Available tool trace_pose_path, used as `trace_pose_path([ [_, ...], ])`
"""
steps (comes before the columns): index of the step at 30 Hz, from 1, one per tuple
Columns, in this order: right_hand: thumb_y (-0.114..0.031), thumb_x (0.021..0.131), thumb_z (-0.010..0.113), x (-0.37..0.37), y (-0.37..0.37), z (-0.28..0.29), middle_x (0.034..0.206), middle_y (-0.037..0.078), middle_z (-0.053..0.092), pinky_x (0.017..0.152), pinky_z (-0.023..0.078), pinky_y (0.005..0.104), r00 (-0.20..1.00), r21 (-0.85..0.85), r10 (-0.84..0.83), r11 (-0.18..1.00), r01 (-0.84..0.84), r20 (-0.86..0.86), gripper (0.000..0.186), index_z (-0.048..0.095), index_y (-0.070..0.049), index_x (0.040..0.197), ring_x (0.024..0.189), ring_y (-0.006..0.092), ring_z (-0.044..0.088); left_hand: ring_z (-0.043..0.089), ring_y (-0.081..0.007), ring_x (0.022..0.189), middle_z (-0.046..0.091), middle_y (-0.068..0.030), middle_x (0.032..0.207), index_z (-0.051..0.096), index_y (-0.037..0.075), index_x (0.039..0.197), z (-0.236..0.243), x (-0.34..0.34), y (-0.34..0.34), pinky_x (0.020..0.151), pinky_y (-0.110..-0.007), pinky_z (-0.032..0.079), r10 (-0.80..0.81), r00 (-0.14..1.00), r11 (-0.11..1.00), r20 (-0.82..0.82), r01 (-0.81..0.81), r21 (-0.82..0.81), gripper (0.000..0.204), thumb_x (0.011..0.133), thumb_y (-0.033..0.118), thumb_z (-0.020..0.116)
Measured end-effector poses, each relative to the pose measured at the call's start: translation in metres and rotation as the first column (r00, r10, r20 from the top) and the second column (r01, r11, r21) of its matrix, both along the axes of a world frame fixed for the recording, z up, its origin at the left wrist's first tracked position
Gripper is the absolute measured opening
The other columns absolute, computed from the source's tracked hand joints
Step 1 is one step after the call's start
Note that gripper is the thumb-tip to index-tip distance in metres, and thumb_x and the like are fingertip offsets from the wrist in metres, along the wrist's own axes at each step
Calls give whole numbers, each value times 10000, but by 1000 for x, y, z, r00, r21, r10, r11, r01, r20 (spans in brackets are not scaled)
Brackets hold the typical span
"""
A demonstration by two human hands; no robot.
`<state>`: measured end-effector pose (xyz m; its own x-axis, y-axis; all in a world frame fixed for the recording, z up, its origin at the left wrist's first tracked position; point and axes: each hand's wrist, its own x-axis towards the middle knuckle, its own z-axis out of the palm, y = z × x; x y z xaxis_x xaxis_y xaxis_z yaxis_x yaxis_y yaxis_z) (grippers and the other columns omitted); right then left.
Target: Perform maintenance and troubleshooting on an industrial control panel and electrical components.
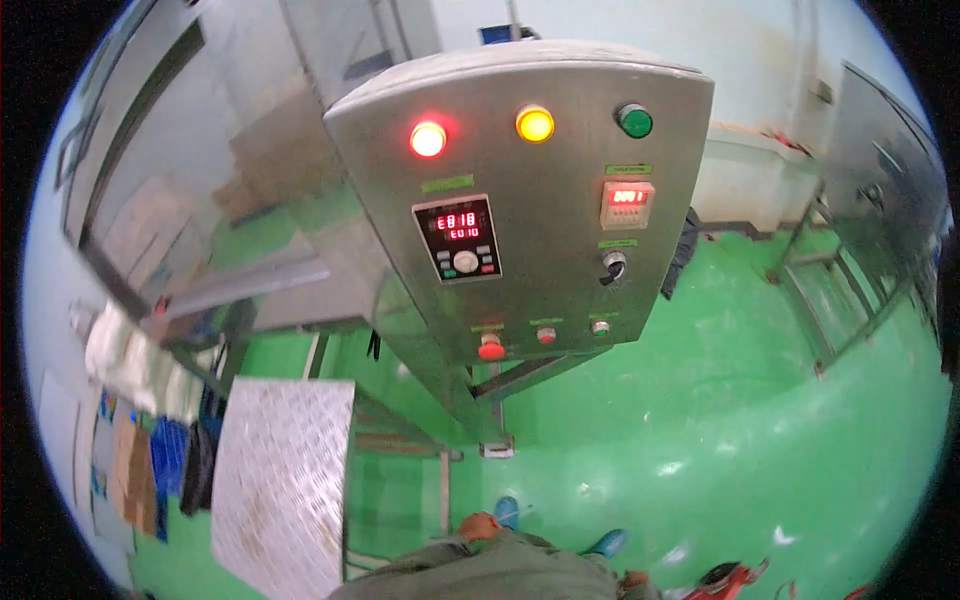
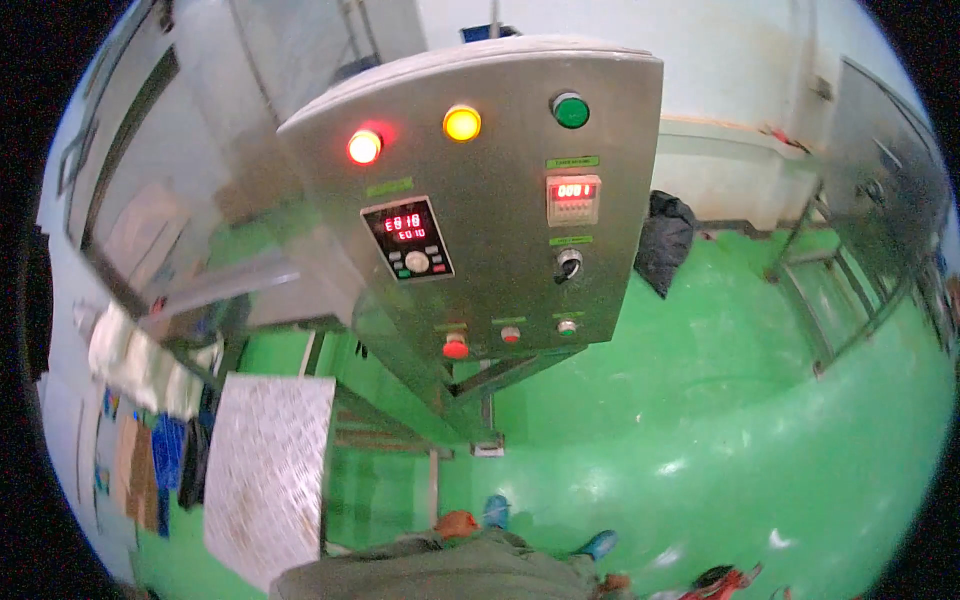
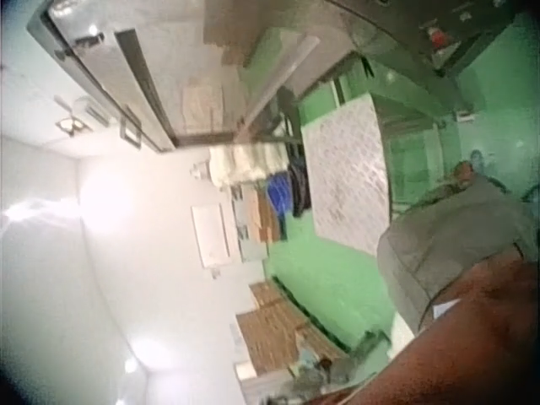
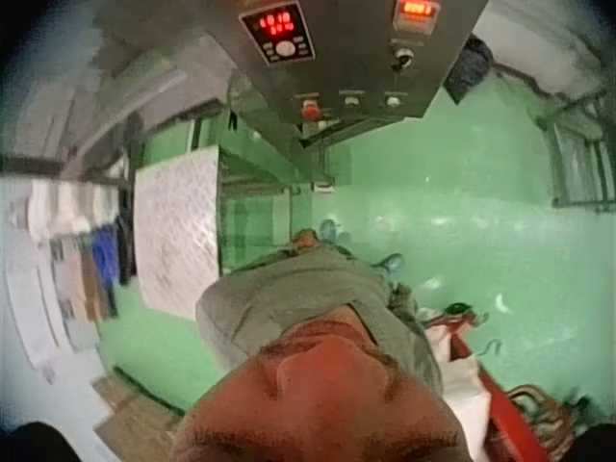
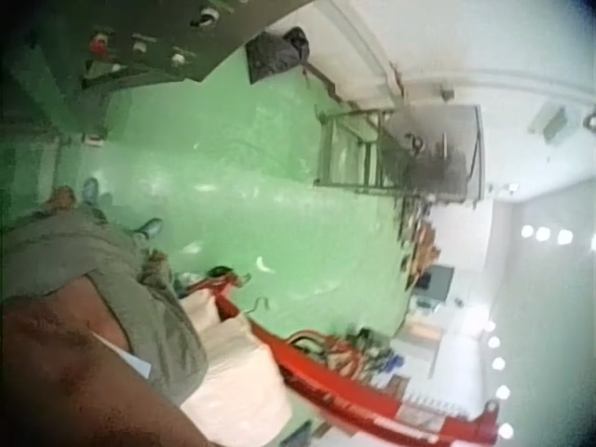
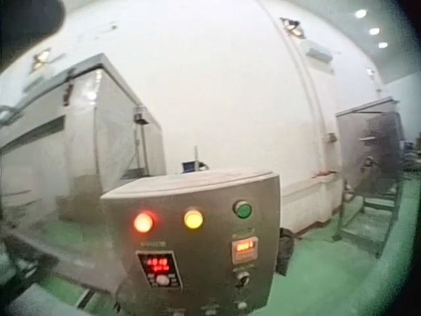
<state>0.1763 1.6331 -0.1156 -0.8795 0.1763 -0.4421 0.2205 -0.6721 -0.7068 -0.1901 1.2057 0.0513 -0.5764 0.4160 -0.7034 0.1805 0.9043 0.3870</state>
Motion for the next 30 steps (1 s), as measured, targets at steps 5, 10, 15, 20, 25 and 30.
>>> trace_pose_path([
  [5, -212, 845, 615, 13, 141, 71, 736, 186, 663, 676, 536, 468, 939, 398, 79, 891, -217, 335, 218, 672, -29, 743, 675, 330, 650, 660, -286, 786, 695, -85, 854, 687, 134, 869, -14, 61, 94, 658, -455, 508, 158, 985, 987, -70, -159, -3, 294, 838, 421, 628],
  [10, -246, 807, 662, 48, 173, 81, 748, 202, 667, 660, 517, 467, 829, 663, -54, 631, -404, 557, 250, 658, -6, 739, 680, 338, 651, 670, -244, 854, 715, -39, 899, 714, 218, 878, -29, 90, 188, 696, -426, 523, 326, 930, 937, -170, -342, -75, 158, 828, 329, 613],
  [15, -280, 769, 710, 52, 173, 95, 761, 218, 672, 645, 499, 466, 761, 816, -298, 273, -510, 576, 307, 643, 17, 734, 686, 347, 652, 673, -207, 880, 723, -28, 911, 727, 217, 860, -94, 94, 191, 714, -416, 531, 403, 888, 913, -223, -408, 28, 148, 826, 286, 600],
  [20, -287, 901, 614, -158, 136, 229, 677, 231, 626, 578, 451, 508, 950, 947, -19, -68, -313, 313, 430, 594, 22, 602, 619, 444, 589, 678, -380, 888, 707, -190, 916, 734, 92, 929, -113, 100, 194, 791, -470, 541, 595, 735, 741, -326, -659, -133, 395, 754, 441, 673],
  [25, -189, 890, 655, -319, 67, 482, 657, 192, 629, 532, 460, 436, 945, 964, 200, -5, 266, -260, 235, 616, -4, 750, 571, 364, 613, 681, -376, 874, 714, -171, 918, 747, 114, 919, -12, 127, 193, 796, -453, 547, 733, 652, 679, -193, -687, 258, 302, 788, 370, 654],
  [30, -270, 910, 631, -419, 27, 620, 635, 189, 647, 579, 505, 444, 854, 866, 265, -110, 488, -448, 325, 643, -3, 724, 599, 371, 654, 663, -397, 801, 703, -171, 842, 741, 83, 863, -9, 119, 183, 739, -456, 542, 891, 373, 450, -259, -802, 393, 282, 789, 341, 655],
])
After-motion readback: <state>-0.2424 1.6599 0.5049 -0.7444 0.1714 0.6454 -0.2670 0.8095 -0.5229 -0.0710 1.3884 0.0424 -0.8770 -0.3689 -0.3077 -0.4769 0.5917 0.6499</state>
